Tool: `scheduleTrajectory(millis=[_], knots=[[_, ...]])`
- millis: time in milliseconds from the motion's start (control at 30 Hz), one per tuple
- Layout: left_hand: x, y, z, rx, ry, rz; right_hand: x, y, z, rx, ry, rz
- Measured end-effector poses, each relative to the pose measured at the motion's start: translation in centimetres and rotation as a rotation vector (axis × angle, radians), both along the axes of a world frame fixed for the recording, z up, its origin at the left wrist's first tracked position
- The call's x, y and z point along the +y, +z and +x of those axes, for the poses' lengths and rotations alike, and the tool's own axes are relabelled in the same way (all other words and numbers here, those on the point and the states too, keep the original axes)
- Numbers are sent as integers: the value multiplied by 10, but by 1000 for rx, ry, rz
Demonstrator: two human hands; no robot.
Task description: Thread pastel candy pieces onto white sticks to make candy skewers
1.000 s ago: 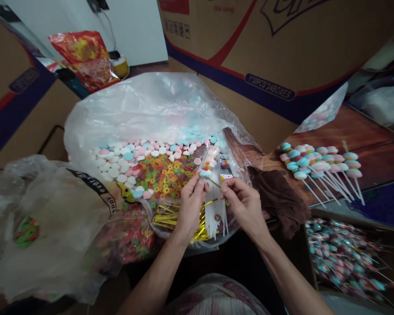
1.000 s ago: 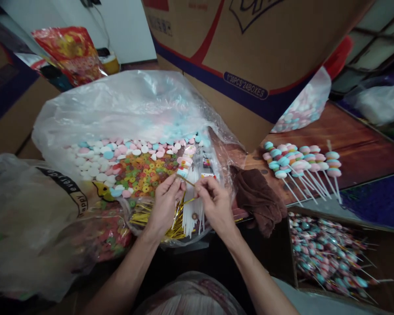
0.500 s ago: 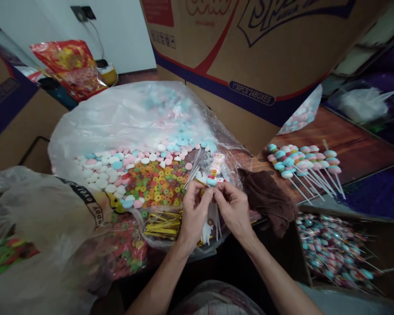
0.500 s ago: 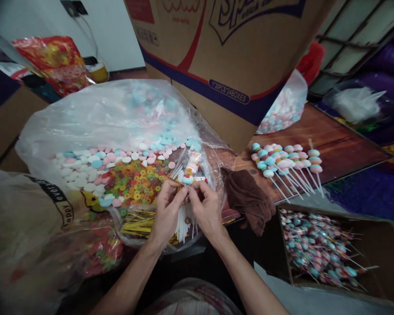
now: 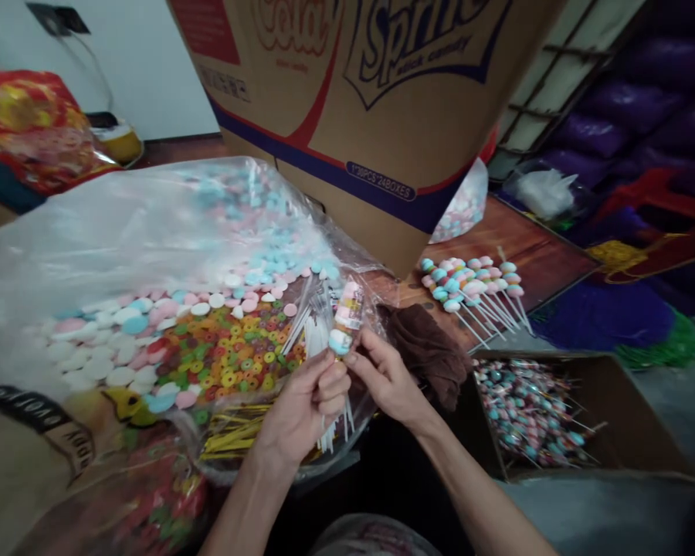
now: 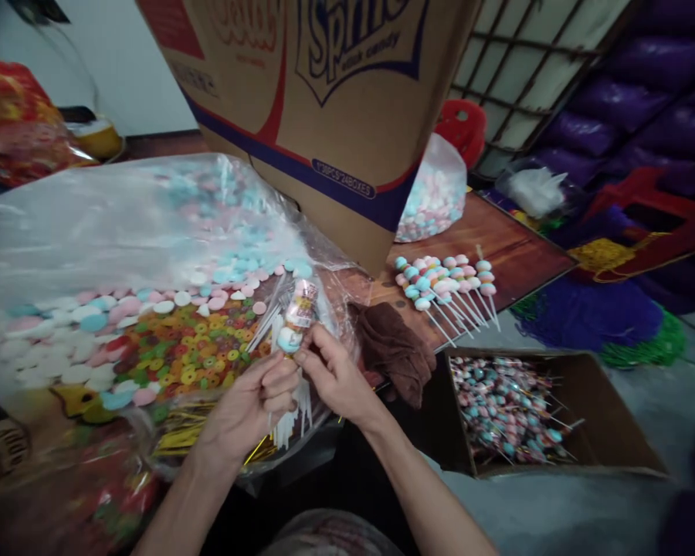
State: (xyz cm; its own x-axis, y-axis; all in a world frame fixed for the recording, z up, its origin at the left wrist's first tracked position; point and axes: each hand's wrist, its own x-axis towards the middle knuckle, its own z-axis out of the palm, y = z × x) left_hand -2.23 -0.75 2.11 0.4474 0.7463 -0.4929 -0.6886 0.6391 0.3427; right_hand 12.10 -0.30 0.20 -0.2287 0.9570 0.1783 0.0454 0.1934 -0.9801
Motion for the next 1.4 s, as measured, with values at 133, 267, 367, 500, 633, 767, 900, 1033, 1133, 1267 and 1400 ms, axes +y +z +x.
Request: scheduleTrajectory(millis=[133,267,367,500,633,767,900,1033,1133,1267,1400], knots=[[-2,-5,13,269,13,136,0,-2,0,-247,-117,141],[-8,-12,27,602,167,311,-2,-8,1,-295,-199,174],[-9,-11,28,646,137,409,-4,-5,3,-262,-190,163],[-6,-8,24,604,115,459,-7,2,1,-262,-227,129],[-5,-10,22,616,127,508,-10,5,-2,-297,-291,153],[-7,-15,22,763,135,581,-12,4,-4,-291,-347,170],[-7,-16,24,789,230,502,-12,0,-8,-214,-348,61],[-3,-13,27,500,235,253,-13,-7,-8,-2,-250,-147],[1,-10,25,275,167,111,-14,-11,-2,-178,-364,115],[6,-9,23,65,91,-82,-14,-11,14,-482,-361,597],[6,-8,26,-34,55,-217,-11,-12,33,-706,-239,737]])
